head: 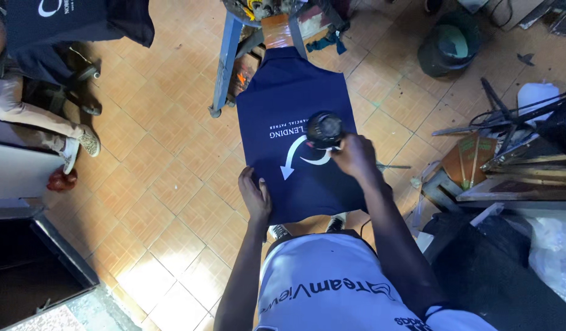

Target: The person uses a heat gun to apply heat to a printed logo on a dark blue t-shirt laid flat on a workbench. The person repeatedly moves the heat gun over the logo area while holding the fabric with the other hand.

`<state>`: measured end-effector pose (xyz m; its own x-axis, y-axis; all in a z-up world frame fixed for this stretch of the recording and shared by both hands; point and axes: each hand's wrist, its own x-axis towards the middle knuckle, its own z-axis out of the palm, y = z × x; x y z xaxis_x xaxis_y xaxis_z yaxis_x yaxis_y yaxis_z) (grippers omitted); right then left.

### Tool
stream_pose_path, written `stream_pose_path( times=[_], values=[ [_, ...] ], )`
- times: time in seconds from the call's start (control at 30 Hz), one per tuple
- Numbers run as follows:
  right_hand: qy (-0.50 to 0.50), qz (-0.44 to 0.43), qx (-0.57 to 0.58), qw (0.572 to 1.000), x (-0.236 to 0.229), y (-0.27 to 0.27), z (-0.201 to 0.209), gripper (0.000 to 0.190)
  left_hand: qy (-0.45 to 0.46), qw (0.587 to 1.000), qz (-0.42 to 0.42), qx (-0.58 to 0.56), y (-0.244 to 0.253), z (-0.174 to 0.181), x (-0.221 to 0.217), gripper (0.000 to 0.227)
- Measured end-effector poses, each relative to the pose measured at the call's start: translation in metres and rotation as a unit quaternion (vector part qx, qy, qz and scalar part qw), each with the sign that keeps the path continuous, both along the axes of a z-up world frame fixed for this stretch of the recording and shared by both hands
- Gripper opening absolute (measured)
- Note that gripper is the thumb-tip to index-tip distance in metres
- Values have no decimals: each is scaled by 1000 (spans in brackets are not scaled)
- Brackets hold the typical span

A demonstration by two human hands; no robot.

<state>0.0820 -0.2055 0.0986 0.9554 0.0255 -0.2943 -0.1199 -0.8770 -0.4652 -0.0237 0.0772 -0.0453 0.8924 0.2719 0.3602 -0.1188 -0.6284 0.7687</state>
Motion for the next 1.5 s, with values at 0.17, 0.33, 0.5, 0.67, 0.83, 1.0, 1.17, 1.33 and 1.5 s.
stream_pose_path(
  times=[0.17, 0.33, 0.5, 0.67, 0.83, 1.0, 1.17, 1.33, 1.5],
  values=[
    [4, -57, -7, 998, -9, -23, 13, 32, -10, 1000, -2, 1, 1, 3, -4, 33],
    [-8, -93, -6, 996, 5, -30, -3, 35, -15, 999, 12, 30, -4, 3, -1, 29],
    [-26, -116, 13, 993, 12, -20, 7, 34, -29, 996, 36, 77, -10, -5, 2, 23],
    [-14, -88, 39, 995, 16, 15, 3, 41, -33, 996, 36, 78, -7, -4, 4, 25],
    [-9, -42, 67, 997, 10, 66, 17, 39, -22, 996, 36, 76, -3, -6, 4, 26],
    [-15, 21, 78, 997, 15, 100, 30, 34, -17, 997, 30, 63, -2, -6, 4, 25],
    [3, 21, 71, 997, 12, 113, 29, 34, -11, 997, 33, 76, -7, -6, 3, 26],
    [-4, -5, 93, 996, 11, 91, 18, 36, -9, 997, 32, 65, -7, -6, 3, 26],
    [8, -69, 58, 996, 5, 53, 14, 39, -3, 996, 35, 81, -1, -10, 3, 25]
  ],
)
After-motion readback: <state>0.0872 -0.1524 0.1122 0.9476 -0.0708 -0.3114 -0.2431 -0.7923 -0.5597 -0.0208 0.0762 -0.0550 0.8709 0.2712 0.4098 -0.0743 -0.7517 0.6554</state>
